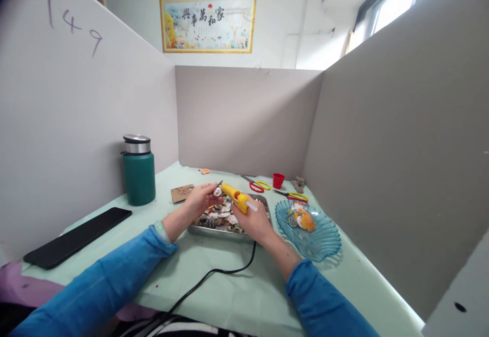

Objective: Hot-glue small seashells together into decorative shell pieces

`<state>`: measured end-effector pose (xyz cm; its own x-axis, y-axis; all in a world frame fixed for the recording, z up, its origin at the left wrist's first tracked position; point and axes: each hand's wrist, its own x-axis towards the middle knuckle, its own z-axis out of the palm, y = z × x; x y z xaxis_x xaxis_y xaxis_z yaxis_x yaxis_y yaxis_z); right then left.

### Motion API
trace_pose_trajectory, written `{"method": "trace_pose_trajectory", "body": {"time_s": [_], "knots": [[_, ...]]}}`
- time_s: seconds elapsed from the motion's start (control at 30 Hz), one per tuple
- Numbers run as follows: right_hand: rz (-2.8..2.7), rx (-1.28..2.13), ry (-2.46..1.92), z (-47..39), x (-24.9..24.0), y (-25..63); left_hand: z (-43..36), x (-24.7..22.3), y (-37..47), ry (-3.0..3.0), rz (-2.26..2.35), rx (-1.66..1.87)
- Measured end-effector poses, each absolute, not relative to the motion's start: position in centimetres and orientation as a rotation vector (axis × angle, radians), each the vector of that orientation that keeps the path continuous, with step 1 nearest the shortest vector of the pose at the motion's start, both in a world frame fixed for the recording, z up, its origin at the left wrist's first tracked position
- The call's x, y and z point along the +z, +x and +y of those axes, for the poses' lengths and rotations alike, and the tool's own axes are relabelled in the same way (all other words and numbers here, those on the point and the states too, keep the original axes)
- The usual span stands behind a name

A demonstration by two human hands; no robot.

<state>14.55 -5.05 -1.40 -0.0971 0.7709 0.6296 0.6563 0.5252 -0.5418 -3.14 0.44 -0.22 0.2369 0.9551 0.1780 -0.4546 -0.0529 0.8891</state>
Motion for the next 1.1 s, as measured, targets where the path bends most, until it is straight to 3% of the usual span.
{"method": "trace_pose_trajectory", "body": {"time_s": [1.1], "knots": [[-1.812, 0.149, -1.177, -5.3, -1.3, 14.7, -0.6, 0.9, -2.9, 1.058, 0.635, 1.250]]}}
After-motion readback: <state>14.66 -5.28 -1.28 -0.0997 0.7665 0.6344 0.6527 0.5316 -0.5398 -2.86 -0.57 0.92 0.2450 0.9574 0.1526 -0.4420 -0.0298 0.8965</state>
